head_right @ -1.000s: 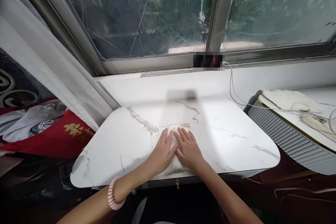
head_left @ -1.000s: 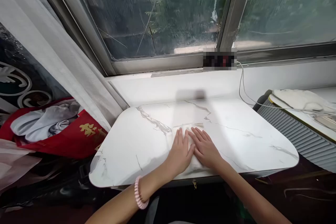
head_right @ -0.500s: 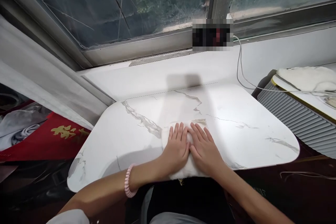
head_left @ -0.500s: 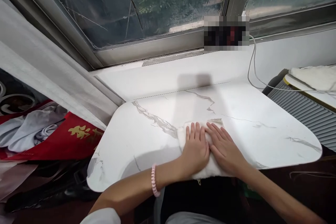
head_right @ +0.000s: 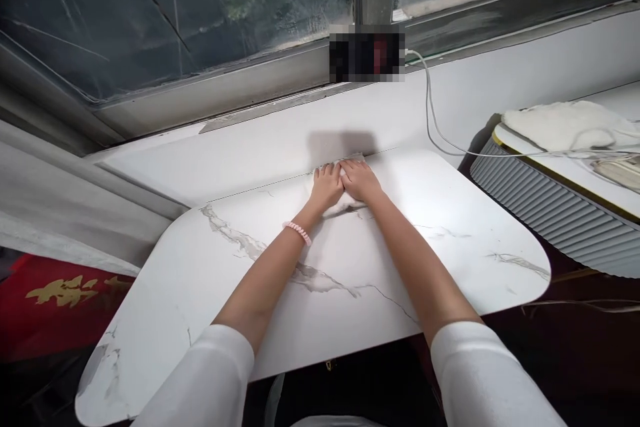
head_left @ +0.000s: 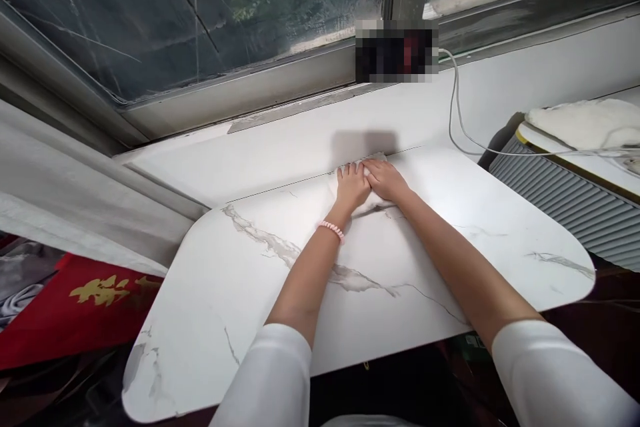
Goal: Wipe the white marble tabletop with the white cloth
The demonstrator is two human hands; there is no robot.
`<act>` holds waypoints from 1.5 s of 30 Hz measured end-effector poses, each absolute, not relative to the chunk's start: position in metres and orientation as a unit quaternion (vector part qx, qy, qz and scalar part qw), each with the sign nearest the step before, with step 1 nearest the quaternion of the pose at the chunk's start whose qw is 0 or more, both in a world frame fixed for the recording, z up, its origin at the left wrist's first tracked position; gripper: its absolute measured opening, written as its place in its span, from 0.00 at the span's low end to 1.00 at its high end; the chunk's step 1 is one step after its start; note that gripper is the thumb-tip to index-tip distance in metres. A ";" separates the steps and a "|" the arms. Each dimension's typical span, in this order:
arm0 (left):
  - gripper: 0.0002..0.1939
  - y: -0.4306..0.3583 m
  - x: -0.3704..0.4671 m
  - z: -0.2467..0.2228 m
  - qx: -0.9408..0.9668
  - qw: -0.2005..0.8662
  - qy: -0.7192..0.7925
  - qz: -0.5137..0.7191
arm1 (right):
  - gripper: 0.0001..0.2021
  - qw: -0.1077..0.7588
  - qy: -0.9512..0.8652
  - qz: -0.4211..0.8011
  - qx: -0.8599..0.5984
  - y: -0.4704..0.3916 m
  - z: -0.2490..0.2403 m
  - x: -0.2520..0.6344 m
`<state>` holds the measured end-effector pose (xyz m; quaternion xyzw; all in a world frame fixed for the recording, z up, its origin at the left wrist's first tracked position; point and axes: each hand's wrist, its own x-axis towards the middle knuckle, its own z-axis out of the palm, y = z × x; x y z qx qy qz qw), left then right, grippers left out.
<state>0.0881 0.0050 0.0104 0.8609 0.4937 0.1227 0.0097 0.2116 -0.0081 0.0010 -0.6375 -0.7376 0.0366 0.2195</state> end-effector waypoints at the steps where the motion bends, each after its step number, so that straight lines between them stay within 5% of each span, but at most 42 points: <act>1: 0.25 0.006 0.089 0.010 0.862 0.008 0.493 0.117 | 0.27 0.217 -0.738 0.037 -0.638 -0.008 0.001 0.212; 13: 0.28 -0.091 0.070 0.014 0.860 0.056 0.503 0.066 | 0.28 0.125 -0.751 0.021 -0.648 -0.115 0.005 0.195; 25: 0.31 -0.235 0.018 0.019 0.906 0.144 0.396 0.027 | 0.30 0.163 -0.745 0.022 -0.647 -0.280 -0.010 0.168; 33: 0.30 -0.152 0.071 0.015 0.893 0.145 0.423 0.057 | 0.29 0.115 -0.743 -0.007 -0.659 -0.186 -0.010 0.212; 45: 0.24 0.000 0.157 0.007 0.883 0.074 0.436 0.158 | 0.24 0.240 -0.688 -0.012 -0.684 -0.023 -0.005 0.284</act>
